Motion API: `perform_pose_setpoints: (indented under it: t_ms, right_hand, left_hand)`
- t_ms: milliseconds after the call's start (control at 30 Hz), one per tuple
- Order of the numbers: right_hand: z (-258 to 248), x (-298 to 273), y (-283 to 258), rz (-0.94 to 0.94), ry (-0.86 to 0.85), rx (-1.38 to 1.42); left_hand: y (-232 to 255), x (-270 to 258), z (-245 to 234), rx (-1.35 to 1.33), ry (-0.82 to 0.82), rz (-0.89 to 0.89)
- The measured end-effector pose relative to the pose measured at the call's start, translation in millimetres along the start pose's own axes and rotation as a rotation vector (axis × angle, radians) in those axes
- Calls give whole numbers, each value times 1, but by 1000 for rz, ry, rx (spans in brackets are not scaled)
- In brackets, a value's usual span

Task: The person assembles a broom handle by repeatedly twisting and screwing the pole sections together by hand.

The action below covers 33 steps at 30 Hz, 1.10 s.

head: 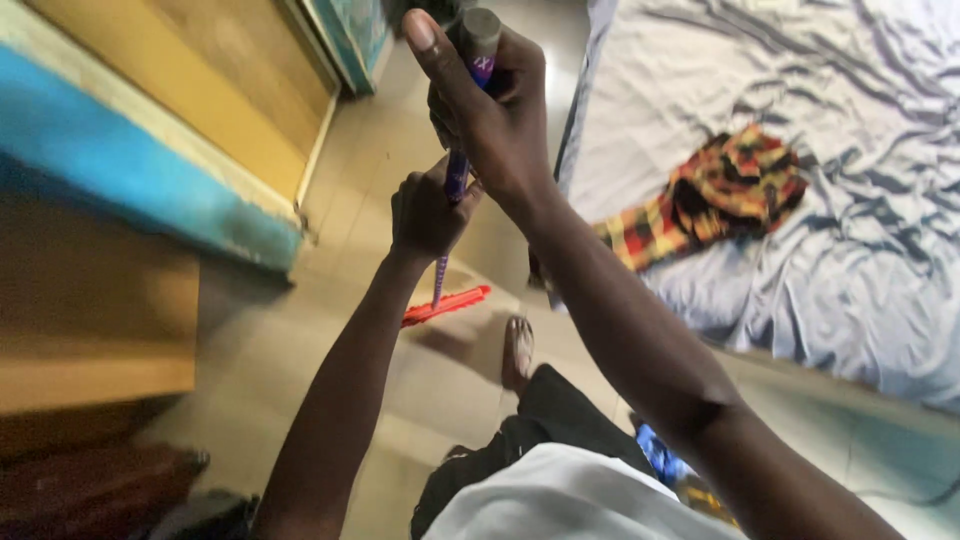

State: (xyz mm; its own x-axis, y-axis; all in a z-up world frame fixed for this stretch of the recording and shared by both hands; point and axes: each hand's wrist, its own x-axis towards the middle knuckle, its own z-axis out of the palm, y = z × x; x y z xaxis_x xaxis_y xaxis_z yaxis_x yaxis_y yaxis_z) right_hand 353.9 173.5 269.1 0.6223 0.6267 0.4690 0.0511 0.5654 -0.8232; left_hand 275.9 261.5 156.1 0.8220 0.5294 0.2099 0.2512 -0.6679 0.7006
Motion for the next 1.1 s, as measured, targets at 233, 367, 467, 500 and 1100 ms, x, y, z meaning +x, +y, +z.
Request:
perform_pose_setpoints:
  t_ms: [233, 367, 467, 500, 1100]
  right_hand:
    - [-35, 114, 32, -139, -37, -259]
    - [-54, 157, 59, -55, -45, -396]
    - [-65, 188, 83, -23, 7, -489]
    - [-69, 202, 94, -25, 30, -530]
    - [-69, 469, 243, -205, 388, -828]
  left_hand:
    - [-14, 131, -3, -11, 14, 69]
    - [-43, 196, 17, -81, 52, 128]
    - [-68, 243, 33, -123, 43, 140]
    - [-76, 262, 36, -126, 20, 134]
    - [-187, 589, 14, -186, -170, 514]
